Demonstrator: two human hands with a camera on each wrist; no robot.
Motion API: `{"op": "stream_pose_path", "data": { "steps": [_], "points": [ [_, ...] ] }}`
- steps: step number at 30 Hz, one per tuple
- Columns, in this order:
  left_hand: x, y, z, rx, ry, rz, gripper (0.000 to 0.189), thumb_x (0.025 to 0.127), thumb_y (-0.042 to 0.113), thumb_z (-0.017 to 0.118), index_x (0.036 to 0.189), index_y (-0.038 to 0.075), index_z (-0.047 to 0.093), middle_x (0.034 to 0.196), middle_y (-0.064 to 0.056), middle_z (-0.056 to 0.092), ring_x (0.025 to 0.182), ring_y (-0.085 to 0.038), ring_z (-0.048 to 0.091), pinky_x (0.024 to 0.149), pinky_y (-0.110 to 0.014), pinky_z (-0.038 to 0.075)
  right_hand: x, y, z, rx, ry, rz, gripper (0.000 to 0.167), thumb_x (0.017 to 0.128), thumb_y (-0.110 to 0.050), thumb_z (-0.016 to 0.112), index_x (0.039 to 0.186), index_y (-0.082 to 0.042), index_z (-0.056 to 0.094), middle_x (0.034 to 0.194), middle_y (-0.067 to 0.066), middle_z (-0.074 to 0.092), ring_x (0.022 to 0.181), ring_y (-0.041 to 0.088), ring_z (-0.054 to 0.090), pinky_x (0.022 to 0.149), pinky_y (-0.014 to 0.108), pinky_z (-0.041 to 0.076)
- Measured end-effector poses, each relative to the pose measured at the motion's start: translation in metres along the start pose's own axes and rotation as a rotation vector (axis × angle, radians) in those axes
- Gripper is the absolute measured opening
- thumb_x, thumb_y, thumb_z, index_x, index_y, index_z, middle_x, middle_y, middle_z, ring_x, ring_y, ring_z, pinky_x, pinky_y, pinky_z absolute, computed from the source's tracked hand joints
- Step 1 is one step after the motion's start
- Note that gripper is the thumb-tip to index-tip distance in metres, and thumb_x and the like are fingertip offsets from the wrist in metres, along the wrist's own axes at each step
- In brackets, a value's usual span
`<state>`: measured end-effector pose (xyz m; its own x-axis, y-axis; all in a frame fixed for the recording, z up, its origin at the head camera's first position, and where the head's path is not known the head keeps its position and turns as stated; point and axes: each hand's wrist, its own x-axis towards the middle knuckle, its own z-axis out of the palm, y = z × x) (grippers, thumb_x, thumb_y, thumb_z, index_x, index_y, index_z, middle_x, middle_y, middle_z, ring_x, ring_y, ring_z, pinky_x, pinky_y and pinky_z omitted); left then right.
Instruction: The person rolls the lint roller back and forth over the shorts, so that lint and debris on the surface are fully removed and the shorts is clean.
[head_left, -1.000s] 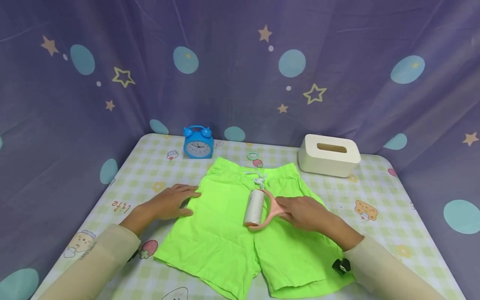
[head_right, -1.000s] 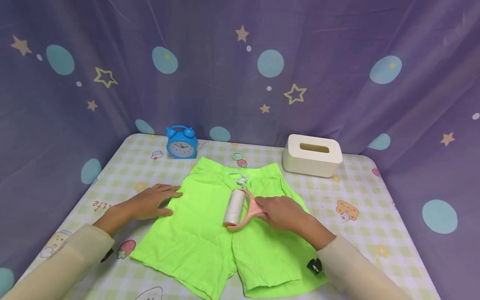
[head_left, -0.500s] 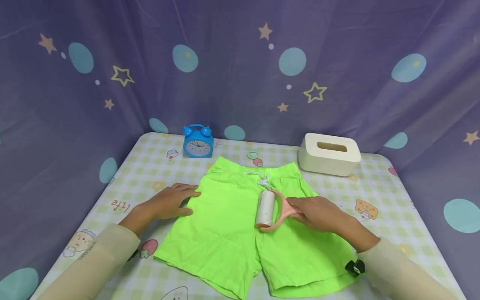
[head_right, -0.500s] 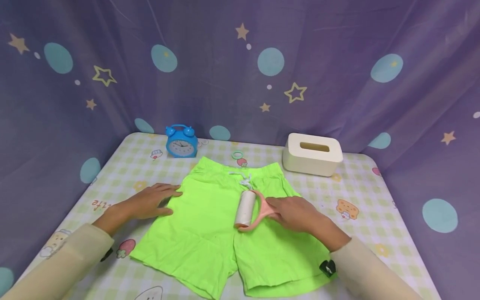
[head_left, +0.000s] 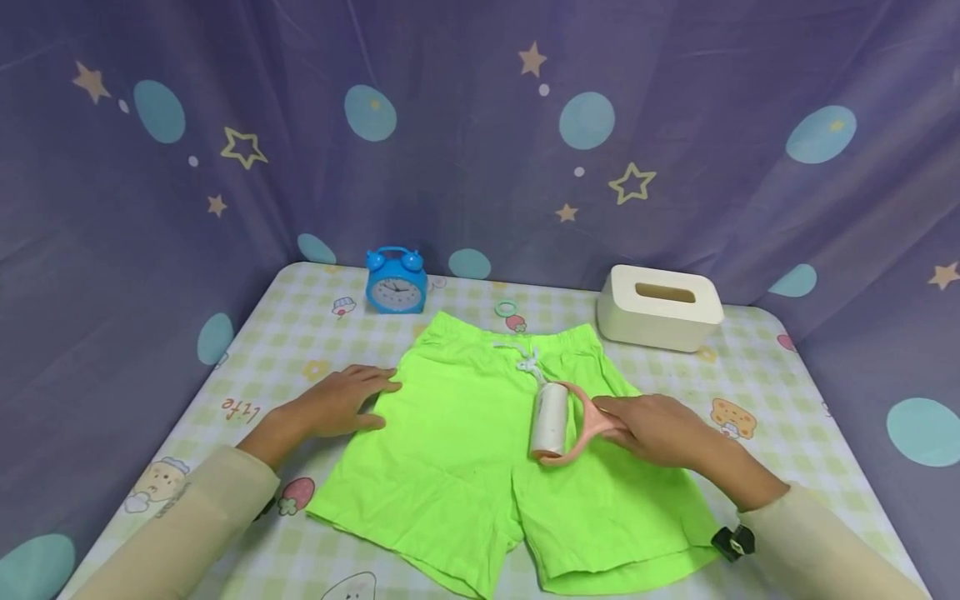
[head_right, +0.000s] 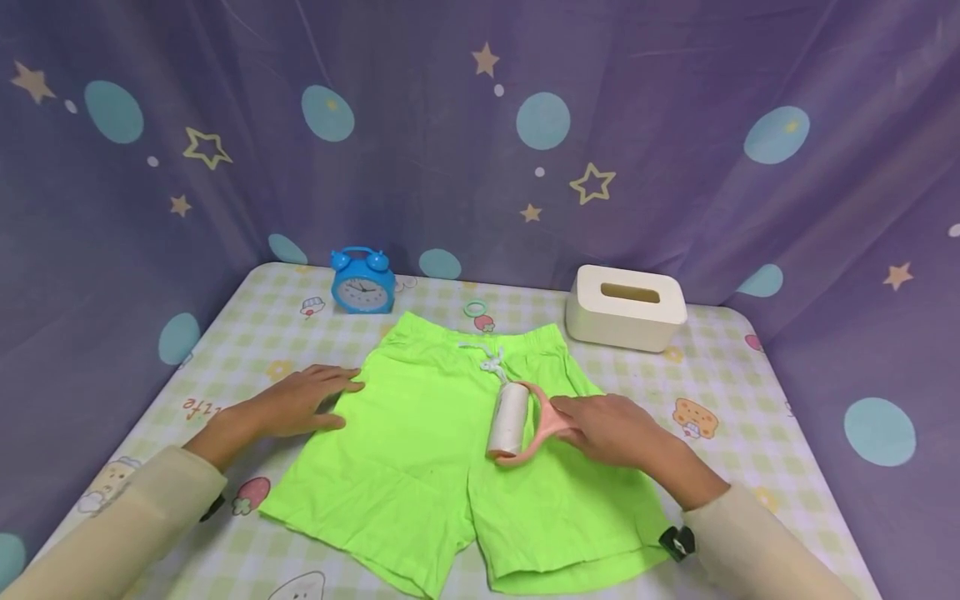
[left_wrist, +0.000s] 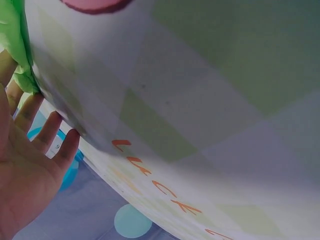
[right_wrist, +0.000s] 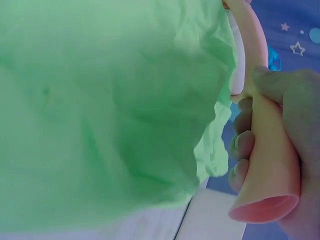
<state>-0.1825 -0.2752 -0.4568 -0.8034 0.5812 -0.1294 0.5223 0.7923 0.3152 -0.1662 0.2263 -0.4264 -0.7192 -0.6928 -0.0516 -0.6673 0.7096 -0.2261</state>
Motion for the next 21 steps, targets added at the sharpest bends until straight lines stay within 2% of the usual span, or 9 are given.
{"op": "stream_pose_path", "data": {
  "steps": [6,17,21],
  "points": [
    [0.0,0.0,0.0,-0.005,-0.006,-0.003,0.06,0.095,0.035,0.073,0.148,0.013,0.055,0.158,-0.014,0.046,0.143,-0.042,0.042,0.107,-0.066,0.04,-0.016,0.009,-0.004,0.003,-0.013,0.024,0.034,0.1,-0.029,0.067,0.131,-0.018,0.065,0.081,-0.013,0.065,0.058,-0.004,0.044,0.056,0.021,0.039],
    [0.001,-0.003,0.002,-0.022,-0.019,-0.021,0.06,0.096,0.037,0.071,0.149,0.015,0.054,0.16,-0.012,0.044,0.144,-0.041,0.041,0.109,-0.066,0.038,-0.037,0.02,-0.014,-0.011,-0.023,0.032,0.038,0.099,-0.031,0.068,0.133,-0.016,0.066,0.099,-0.005,0.075,0.066,-0.005,0.05,0.059,0.021,0.042],
    [0.001,-0.002,0.002,-0.019,-0.019,-0.018,0.061,0.096,0.036,0.071,0.149,0.014,0.053,0.16,-0.013,0.044,0.144,-0.042,0.04,0.109,-0.066,0.037,-0.049,0.029,-0.018,-0.034,-0.025,0.042,0.039,0.098,-0.031,0.069,0.133,-0.017,0.067,0.091,-0.013,0.072,0.063,-0.007,0.046,0.058,0.022,0.039]
  ]
}}
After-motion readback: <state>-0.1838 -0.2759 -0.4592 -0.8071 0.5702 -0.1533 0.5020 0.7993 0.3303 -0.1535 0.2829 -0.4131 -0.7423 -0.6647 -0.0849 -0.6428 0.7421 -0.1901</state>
